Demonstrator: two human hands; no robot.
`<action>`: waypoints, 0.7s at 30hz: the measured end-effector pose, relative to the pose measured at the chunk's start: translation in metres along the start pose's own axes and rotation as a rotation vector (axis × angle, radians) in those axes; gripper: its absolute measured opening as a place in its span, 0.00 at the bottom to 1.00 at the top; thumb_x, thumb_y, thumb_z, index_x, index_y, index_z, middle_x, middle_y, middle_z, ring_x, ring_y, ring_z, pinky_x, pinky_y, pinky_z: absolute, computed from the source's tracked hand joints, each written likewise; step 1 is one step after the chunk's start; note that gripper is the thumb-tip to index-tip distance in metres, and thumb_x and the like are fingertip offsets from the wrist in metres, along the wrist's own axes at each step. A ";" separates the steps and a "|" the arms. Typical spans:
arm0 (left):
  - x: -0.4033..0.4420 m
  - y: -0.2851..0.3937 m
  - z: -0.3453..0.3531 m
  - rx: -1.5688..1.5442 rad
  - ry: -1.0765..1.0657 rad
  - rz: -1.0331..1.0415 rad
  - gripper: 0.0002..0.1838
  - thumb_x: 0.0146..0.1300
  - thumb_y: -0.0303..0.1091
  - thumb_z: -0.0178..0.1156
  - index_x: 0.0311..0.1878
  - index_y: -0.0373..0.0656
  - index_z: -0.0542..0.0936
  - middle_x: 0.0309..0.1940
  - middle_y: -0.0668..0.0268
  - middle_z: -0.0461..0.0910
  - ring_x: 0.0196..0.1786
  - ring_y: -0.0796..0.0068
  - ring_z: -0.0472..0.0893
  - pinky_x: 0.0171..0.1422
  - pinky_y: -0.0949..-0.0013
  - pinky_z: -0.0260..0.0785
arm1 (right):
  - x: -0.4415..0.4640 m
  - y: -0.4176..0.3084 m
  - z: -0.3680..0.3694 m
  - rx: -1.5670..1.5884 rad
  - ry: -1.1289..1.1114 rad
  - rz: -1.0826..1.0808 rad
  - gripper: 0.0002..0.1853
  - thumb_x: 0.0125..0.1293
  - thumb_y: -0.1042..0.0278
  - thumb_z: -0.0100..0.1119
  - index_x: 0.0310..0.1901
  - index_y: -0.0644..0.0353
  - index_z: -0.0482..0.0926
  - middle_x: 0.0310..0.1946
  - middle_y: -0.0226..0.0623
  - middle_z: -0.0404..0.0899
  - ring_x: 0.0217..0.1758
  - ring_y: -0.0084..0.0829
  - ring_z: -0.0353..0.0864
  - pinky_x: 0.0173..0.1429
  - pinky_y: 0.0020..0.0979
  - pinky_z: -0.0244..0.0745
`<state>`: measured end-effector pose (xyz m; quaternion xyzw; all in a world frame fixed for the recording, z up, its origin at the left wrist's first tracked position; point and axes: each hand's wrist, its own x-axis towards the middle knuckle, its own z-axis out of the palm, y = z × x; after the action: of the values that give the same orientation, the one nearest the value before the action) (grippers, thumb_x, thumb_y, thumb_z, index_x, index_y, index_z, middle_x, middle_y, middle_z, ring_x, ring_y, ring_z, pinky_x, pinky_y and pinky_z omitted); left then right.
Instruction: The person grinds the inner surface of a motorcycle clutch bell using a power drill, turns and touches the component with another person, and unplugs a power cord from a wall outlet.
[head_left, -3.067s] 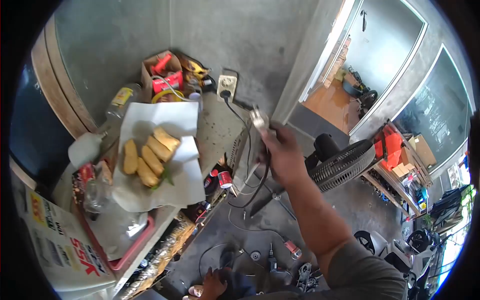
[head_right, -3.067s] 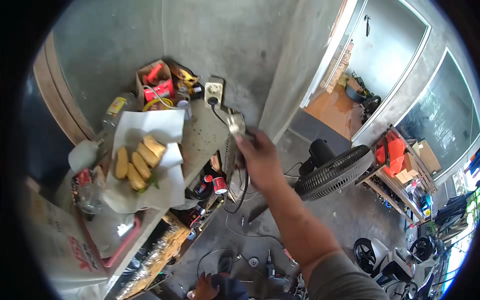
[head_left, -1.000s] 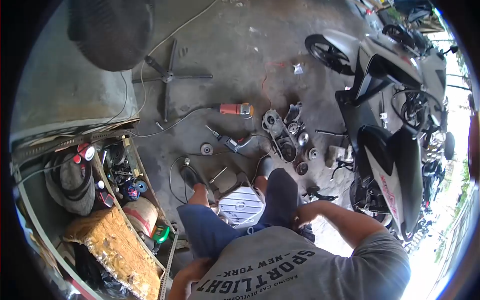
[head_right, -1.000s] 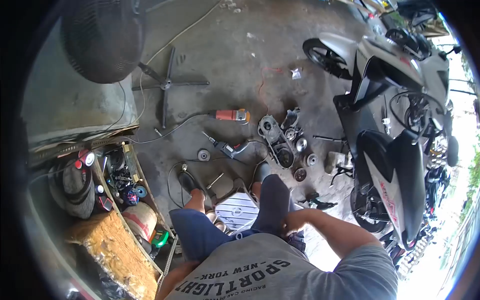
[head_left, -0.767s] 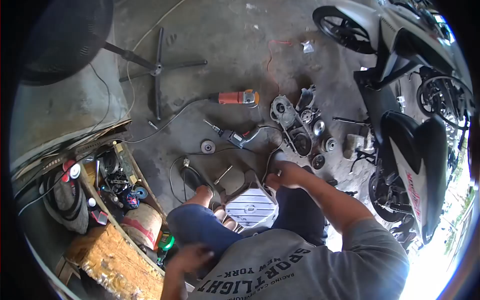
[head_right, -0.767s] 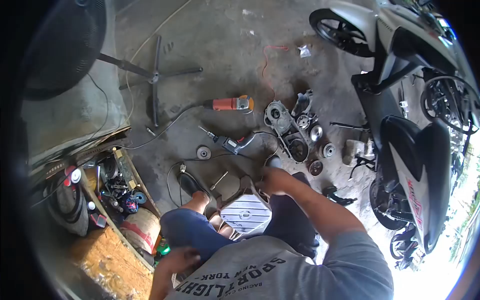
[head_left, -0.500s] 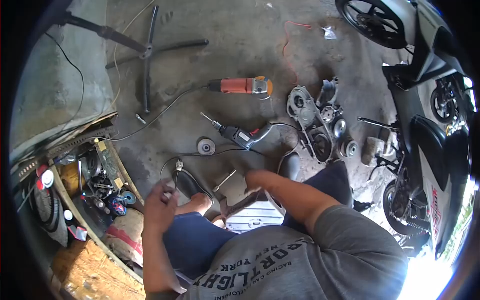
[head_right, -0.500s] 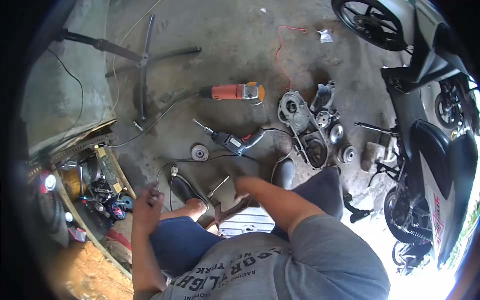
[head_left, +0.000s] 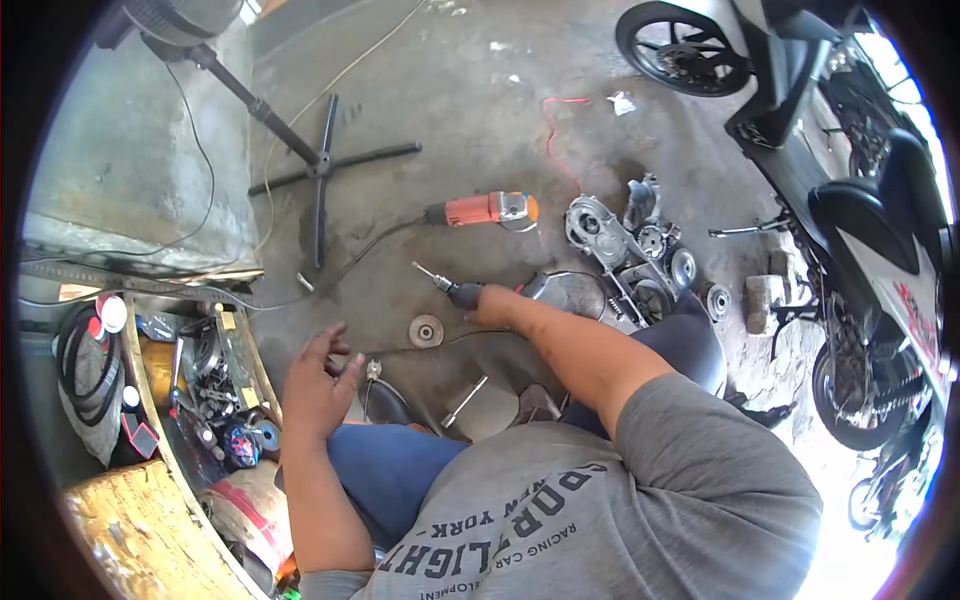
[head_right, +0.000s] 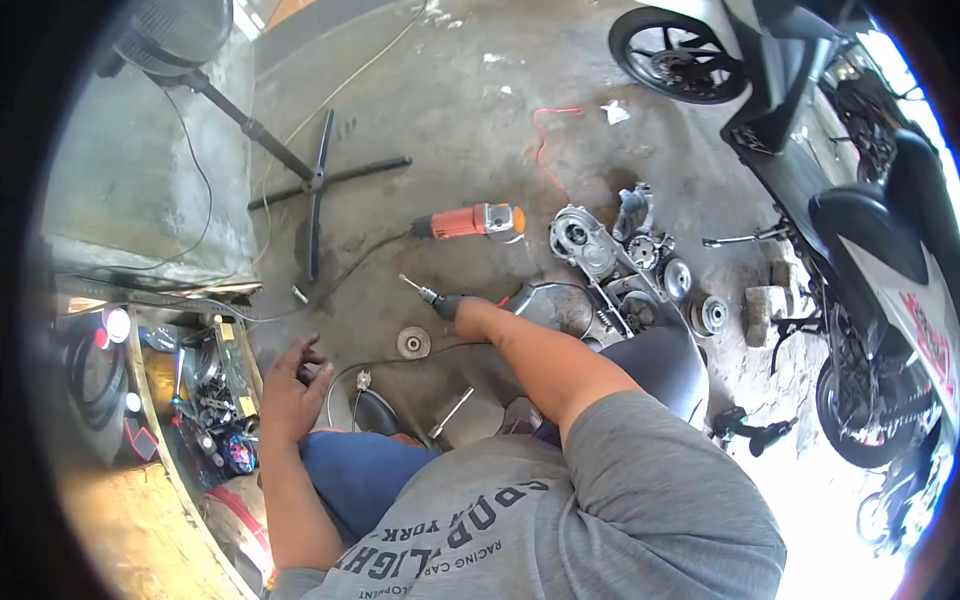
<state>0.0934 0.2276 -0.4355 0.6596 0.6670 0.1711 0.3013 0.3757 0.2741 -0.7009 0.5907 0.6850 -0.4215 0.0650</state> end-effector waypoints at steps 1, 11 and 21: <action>-0.005 0.001 -0.001 -0.001 -0.025 0.022 0.25 0.59 0.27 0.66 0.62 0.42 0.79 0.41 0.62 0.83 0.29 0.73 0.75 0.38 0.71 0.72 | -0.002 0.002 -0.007 0.147 0.075 0.003 0.21 0.58 0.52 0.65 0.43 0.61 0.87 0.36 0.41 0.88 0.36 0.44 0.84 0.46 0.42 0.80; -0.054 -0.002 -0.007 -0.066 -0.046 0.077 0.26 0.60 0.24 0.65 0.63 0.41 0.78 0.40 0.63 0.82 0.32 0.77 0.73 0.39 0.74 0.69 | -0.010 0.113 -0.042 -0.215 -0.037 -0.095 0.18 0.62 0.56 0.58 0.44 0.60 0.87 0.36 0.40 0.87 0.32 0.39 0.82 0.39 0.40 0.79; -0.049 -0.034 -0.006 0.072 -0.050 0.096 0.27 0.59 0.28 0.66 0.64 0.43 0.77 0.40 0.61 0.83 0.33 0.72 0.78 0.40 0.70 0.72 | -0.255 0.141 -0.346 0.250 0.948 0.077 0.22 0.66 0.51 0.65 0.57 0.54 0.83 0.38 0.40 0.85 0.35 0.33 0.82 0.44 0.35 0.79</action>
<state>0.0605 0.1783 -0.4441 0.7052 0.6328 0.1446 0.2852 0.7139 0.3007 -0.4017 0.7457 0.5610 -0.1827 -0.3096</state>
